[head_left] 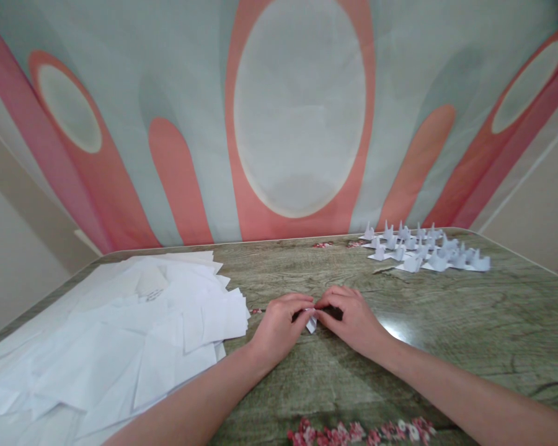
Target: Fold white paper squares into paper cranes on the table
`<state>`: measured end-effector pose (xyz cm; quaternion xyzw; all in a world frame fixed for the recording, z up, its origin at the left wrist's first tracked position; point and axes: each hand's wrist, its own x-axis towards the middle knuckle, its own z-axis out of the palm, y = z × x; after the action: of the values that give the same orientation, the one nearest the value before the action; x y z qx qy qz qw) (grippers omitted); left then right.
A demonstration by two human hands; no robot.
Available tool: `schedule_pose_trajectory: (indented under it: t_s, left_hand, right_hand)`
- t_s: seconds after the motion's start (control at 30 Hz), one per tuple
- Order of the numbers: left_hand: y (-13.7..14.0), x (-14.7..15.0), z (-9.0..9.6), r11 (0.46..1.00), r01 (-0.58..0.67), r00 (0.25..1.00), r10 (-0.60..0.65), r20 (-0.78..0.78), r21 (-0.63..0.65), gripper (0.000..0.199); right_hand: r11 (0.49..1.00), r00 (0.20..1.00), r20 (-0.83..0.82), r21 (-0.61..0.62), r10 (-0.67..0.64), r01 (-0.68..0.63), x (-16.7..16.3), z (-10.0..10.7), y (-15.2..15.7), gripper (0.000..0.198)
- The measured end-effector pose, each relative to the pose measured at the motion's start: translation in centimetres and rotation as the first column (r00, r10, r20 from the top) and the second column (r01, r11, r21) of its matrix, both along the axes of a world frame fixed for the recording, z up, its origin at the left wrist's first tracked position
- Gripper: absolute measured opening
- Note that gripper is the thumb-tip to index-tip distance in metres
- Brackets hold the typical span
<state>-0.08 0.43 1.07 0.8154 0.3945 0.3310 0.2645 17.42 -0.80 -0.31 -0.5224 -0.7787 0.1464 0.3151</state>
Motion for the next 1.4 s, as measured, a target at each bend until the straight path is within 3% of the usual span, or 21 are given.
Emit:
schedule_pose_trajectory:
  t_s: [0.47,1.07,1.4]
  left_hand:
    - [-0.71,0.39,0.37,0.999,0.007,0.999,-0.006,-0.032,0.045,0.026]
    - [-0.37,0.38,0.36,0.999,0.042,0.999,-0.042,-0.028,-0.025,0.023]
    - [-0.1,0.5,-0.12,0.999,-0.001,1.0,0.0,-0.029,-0.039,0.019]
  right_hand:
    - [0.999,1.0,-0.02,0.027,0.022,-0.021,0.1,0.03,0.15,0.01]
    - [0.999,0.999,-0.026,0.037,0.022,-0.021,0.13,0.04,-0.08,0.009]
    - [0.996,0.999,0.022,0.074,0.038,-0.04,0.44,-0.25,-0.38,0.008]
